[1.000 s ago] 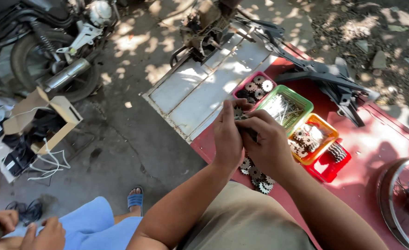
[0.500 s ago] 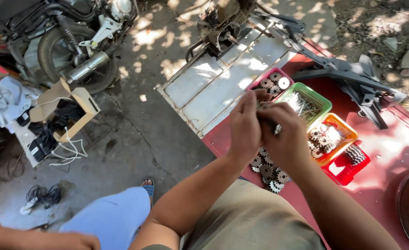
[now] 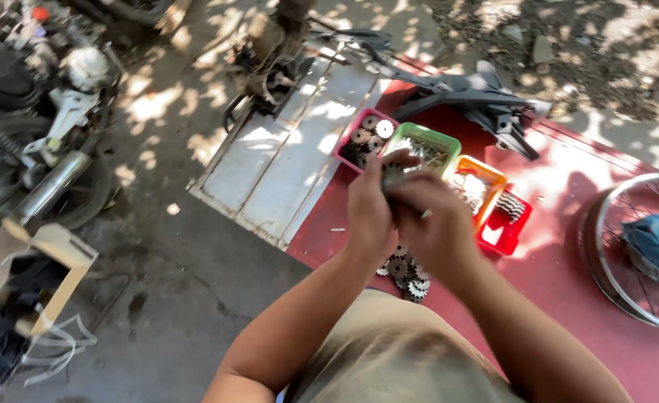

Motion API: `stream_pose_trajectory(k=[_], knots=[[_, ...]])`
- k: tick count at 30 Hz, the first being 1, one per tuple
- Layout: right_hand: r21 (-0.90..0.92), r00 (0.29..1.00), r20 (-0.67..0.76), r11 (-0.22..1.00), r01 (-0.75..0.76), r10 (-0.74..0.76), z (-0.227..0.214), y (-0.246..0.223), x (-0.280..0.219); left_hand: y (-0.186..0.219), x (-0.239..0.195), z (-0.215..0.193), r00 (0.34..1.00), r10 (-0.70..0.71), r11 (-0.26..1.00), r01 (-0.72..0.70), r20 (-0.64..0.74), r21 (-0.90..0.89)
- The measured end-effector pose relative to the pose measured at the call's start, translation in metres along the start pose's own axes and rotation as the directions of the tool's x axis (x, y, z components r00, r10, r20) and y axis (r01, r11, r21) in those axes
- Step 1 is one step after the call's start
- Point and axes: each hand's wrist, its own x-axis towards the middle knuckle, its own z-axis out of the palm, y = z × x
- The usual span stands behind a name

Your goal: The person cleans several small metal gears using a dark cloth. They pick up each gear from a red workbench, wipe it thoroughly, and place it back down. The workbench also holds several colorful plastic baskets containing other small parts.

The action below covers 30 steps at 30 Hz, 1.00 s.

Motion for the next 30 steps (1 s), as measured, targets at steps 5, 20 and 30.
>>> stream_pose_trajectory(k=[5, 20, 30], knots=[[-0.121, 0.986, -0.061, 0.979, -0.162, 0.156, -0.018, 0.023, -0.008, -0.023, 0.005, -0.011, 0.976, -0.137, 0.99, 0.142, 0.171, -0.016], [-0.11, 0.848, -0.387, 0.895, -0.432, 0.361, -0.031, 0.012, -0.046, -0.045, 0.002, 0.009, 0.833, -0.365, 0.93, 0.305, 0.416, 0.206], [-0.214, 0.759, -0.577, 0.841, -0.497, 0.301, -0.047, 0.004, -0.062, -0.065, -0.013, 0.007, 0.671, -0.415, 0.91, 0.286, 0.615, 0.301]])
